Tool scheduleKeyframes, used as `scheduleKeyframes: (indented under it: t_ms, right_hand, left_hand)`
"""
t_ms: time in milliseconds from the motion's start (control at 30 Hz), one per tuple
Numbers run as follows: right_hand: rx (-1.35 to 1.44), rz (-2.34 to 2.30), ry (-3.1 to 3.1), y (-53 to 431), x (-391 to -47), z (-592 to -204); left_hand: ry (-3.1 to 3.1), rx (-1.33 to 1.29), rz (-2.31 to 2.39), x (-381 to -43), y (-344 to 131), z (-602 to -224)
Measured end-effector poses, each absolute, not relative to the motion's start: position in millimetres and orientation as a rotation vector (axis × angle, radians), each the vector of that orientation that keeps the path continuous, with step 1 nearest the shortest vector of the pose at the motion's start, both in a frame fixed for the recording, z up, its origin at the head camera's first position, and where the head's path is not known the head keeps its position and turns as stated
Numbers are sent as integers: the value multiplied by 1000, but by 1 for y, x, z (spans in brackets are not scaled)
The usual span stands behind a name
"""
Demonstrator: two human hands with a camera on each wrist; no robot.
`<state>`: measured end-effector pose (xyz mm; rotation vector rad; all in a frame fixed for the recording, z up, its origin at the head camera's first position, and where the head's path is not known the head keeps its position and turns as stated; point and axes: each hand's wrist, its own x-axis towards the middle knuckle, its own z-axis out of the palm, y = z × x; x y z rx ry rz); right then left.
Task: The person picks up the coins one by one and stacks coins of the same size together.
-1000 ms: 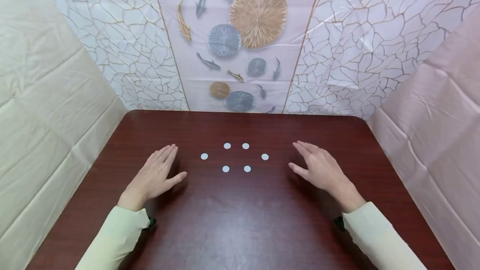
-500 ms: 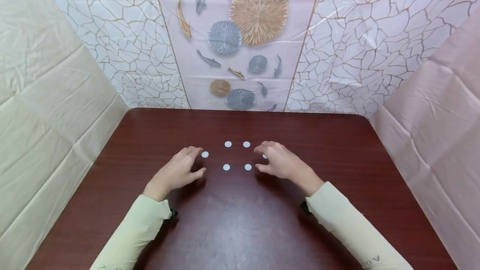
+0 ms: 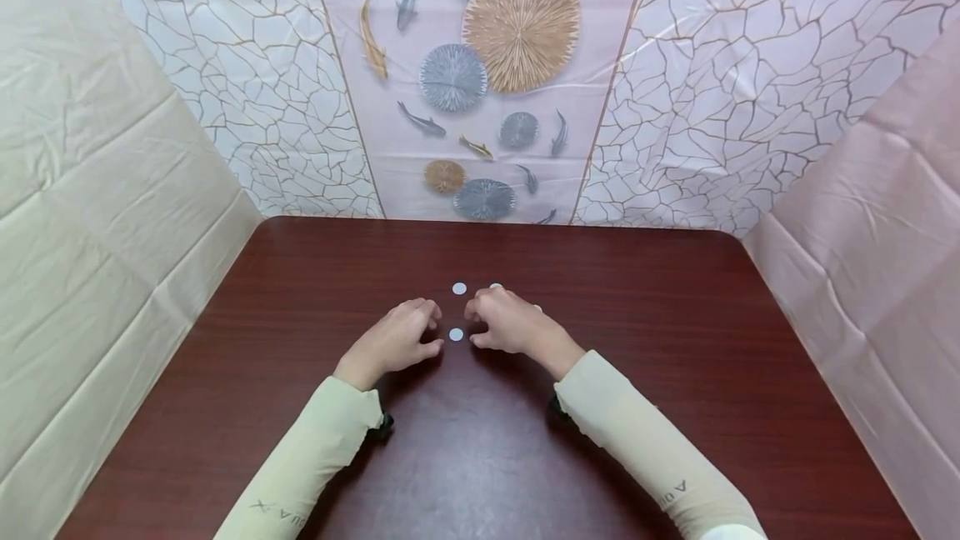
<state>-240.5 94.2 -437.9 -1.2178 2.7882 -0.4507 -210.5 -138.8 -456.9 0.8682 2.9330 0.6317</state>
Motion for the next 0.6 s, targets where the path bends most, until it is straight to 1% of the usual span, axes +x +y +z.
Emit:
scheduleKeyframes:
  t_ms: [300, 600]
  right_hand:
    - [-1121, -465, 2715, 76, -245, -446]
    - [-1151, -461, 2734, 68, -246, -453]
  left_hand:
    - [2883, 875, 583, -216, -126, -464]
    - [2874, 910, 540, -223, -120, -468]
